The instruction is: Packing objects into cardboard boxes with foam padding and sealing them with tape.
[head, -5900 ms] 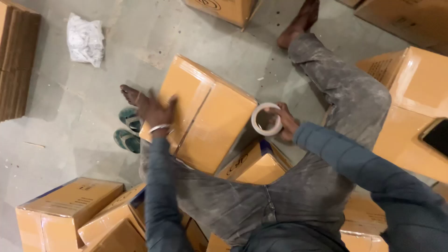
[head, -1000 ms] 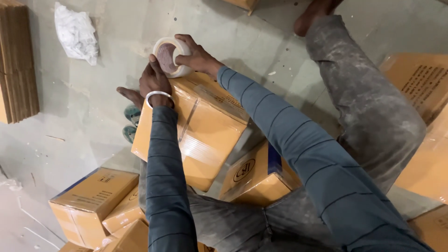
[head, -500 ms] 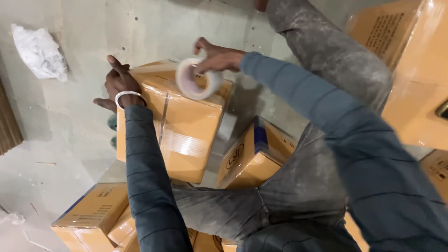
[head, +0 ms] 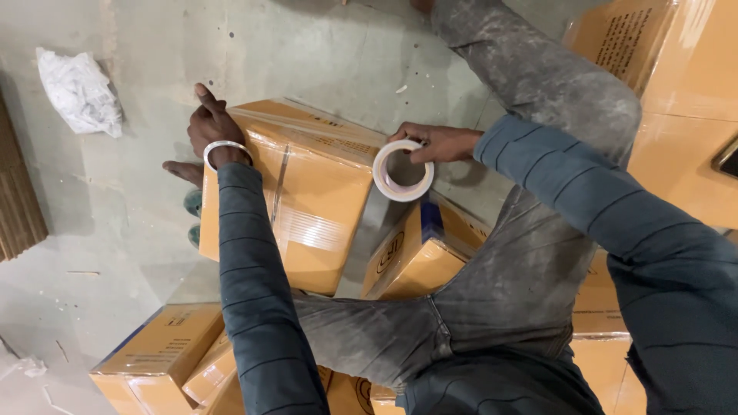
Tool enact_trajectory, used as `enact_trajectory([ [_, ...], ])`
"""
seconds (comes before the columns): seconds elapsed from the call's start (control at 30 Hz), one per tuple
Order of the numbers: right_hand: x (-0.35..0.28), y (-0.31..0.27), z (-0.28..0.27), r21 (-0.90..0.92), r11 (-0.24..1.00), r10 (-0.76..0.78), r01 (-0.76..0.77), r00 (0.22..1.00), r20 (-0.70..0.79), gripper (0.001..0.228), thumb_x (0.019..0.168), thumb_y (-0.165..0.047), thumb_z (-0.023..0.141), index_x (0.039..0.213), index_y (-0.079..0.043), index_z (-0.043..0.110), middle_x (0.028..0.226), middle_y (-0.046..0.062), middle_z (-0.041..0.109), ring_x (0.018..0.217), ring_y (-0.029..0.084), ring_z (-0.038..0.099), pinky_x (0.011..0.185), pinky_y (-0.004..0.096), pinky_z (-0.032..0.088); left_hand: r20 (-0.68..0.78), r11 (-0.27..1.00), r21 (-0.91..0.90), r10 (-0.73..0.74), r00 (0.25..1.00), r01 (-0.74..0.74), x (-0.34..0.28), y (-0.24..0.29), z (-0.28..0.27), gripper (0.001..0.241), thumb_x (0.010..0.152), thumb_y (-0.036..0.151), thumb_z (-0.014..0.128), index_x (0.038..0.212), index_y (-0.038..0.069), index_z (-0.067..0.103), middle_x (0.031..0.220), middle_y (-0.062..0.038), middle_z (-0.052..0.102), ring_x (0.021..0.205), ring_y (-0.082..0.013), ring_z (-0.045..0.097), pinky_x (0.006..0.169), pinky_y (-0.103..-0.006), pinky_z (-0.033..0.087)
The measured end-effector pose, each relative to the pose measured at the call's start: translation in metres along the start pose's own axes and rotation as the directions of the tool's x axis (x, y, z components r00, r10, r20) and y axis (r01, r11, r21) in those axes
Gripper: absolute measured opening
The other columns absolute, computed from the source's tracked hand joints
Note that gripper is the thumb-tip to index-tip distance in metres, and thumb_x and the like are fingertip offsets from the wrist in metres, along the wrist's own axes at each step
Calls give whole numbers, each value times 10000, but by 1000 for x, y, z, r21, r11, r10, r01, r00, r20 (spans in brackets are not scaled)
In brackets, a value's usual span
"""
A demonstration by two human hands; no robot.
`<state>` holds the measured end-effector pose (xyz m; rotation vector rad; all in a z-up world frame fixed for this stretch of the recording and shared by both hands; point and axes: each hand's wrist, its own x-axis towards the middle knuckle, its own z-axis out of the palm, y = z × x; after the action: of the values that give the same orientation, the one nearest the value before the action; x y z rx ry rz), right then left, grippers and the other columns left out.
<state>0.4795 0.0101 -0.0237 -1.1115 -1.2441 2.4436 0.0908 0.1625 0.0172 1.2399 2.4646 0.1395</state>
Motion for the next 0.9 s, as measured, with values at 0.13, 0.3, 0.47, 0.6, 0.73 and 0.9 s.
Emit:
enact_trajectory([
  [0.13,-2,0,7,-40,998,53,-53,999,3,580,853,-72,610,1416,-159,498,1340,-4,591,1188,145,548,1030,327,432,-10,1000,13,-5,1000,5,5,-4,7,925,916,800,216,961,123,844,983,-114,796,993,-343,725,946,-469,516],
  [0.3,0,10,28,61,959,270,-276,959,84,681,820,-92,654,1460,-203,447,1346,64,587,1216,213,607,1049,348,502,-9,1000,-14,19,1000,-20,7,-4,9,929,909,806,223,958,114,840,983,-106,802,994,-337,726,946,-461,515],
  [0.47,8,43,64,38,999,35,-37,998,44,617,900,-135,686,1470,-160,450,1428,79,573,1285,214,554,1082,357,428,9,1000,10,2,1000,-2,4,1,5,898,926,787,226,959,129,837,988,-91,803,1001,-321,727,942,-455,519],
  [0.6,11,46,92,218,974,11,61,949,-316,365,921,-147,766,1251,-65,635,1388,62,668,1276,185,608,1097,344,470,41,957,150,244,969,-247,5,-3,14,663,1009,631,407,950,120,826,1098,-91,765,1149,-358,617,980,-472,488],
  [0.73,18,57,95,283,958,58,52,929,-366,331,894,-82,734,1217,-78,661,1339,30,681,1223,154,634,1077,311,511,117,527,250,816,566,-812,-34,-15,30,352,974,395,643,804,122,786,1044,-124,766,1245,-412,575,1082,-552,389],
  [0.9,34,72,92,335,906,-74,258,877,-474,320,877,56,713,1185,-29,695,1286,73,715,1190,159,675,1055,300,532,519,294,-60,825,222,-954,-138,10,42,383,867,438,694,968,74,755,999,-150,745,1017,-352,665,971,-499,474],
])
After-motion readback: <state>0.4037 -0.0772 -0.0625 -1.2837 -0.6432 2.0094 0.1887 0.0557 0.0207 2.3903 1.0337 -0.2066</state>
